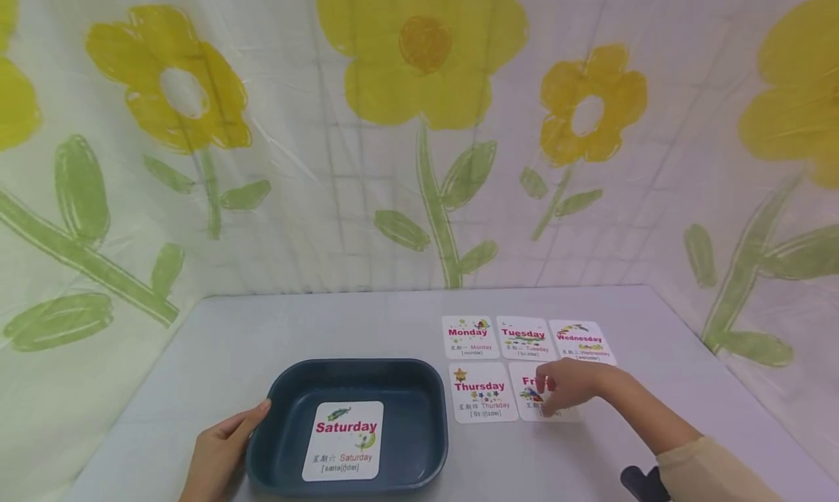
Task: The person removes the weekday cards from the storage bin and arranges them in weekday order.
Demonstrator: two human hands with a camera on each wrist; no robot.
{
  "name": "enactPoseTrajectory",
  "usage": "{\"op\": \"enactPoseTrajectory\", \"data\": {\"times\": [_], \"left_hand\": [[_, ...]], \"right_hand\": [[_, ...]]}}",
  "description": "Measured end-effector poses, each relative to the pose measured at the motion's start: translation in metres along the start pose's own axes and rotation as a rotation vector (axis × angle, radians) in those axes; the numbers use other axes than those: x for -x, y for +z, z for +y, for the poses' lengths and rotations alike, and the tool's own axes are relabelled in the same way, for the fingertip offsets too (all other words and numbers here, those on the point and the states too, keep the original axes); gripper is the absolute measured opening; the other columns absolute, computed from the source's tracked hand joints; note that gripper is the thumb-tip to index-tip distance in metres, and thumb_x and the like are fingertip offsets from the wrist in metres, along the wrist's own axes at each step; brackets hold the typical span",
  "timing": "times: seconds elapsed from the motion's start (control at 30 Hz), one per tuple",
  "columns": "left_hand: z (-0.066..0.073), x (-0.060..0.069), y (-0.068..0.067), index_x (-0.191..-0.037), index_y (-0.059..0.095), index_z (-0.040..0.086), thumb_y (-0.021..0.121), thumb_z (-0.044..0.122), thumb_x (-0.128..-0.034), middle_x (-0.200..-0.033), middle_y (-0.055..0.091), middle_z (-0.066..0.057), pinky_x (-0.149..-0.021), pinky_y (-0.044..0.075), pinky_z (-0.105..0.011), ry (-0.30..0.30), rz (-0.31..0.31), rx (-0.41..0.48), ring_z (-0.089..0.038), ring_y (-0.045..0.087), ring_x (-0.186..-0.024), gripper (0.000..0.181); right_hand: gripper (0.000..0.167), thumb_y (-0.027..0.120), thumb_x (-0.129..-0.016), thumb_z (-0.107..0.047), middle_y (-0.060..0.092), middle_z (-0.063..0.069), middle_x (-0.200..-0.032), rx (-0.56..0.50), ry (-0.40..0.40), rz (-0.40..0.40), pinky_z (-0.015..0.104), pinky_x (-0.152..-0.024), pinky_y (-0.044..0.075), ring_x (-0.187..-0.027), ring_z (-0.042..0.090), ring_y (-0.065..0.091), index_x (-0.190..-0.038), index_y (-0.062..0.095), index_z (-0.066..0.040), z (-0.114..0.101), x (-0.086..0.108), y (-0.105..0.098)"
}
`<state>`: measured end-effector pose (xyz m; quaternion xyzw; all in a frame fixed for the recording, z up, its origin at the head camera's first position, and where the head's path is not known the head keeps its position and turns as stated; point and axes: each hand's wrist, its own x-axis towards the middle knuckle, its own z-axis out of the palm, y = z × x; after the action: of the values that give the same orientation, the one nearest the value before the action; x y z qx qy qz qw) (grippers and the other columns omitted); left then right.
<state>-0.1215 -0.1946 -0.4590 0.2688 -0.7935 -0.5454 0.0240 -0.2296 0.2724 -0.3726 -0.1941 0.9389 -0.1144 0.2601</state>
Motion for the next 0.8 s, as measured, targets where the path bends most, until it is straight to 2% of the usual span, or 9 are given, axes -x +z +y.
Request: {"op": "enactPoseTrajectory", "data": {"times": [0.2,0.47,0.8], "left_hand": [[0.001,0.001,0.0,-0.114,0.063,-0.003,0.056,0.074,-0.0697,-0.121,0.058,-0.021,-0.095,0.036,-0.058,0.001,-0.005,0.011,-0.041,0.046,-0.121,0.089],[0.0,0.0,0.001,-0.114,0.062,-0.003,0.056,0.075,-0.0679,-0.121,0.058,-0.021,-0.093,0.04,-0.057,-0.014,0.007,0.013,-0.04,0.049,-0.117,0.092],[0.0,0.0,0.001,-0.11,0.065,-0.002,0.057,0.075,-0.068,-0.117,0.061,-0.021,-0.088,0.045,-0.054,-0.011,0.021,0.0,-0.037,0.054,-0.11,0.088]], "right_hand": [[0.026,0.074,-0.073,-0.02,0.059,0.001,-0.094,0.001,-0.079,0.02,0.045,-0.075,0.046,-0.086,0.022,0.053,-0.093,0.06,-0.013,-0.027,-0.005,-0.002],[0.033,0.077,-0.072,-0.021,0.06,0.004,-0.1,-0.002,-0.137,0.02,0.047,-0.08,0.048,-0.093,0.027,0.055,-0.099,0.061,-0.012,-0.065,-0.011,-0.004],[0.039,0.075,-0.075,-0.029,0.06,0.0,-0.109,0.024,-0.187,0.04,0.043,-0.082,0.05,-0.097,0.02,0.056,-0.109,0.06,-0.015,-0.108,-0.009,-0.008]]}}
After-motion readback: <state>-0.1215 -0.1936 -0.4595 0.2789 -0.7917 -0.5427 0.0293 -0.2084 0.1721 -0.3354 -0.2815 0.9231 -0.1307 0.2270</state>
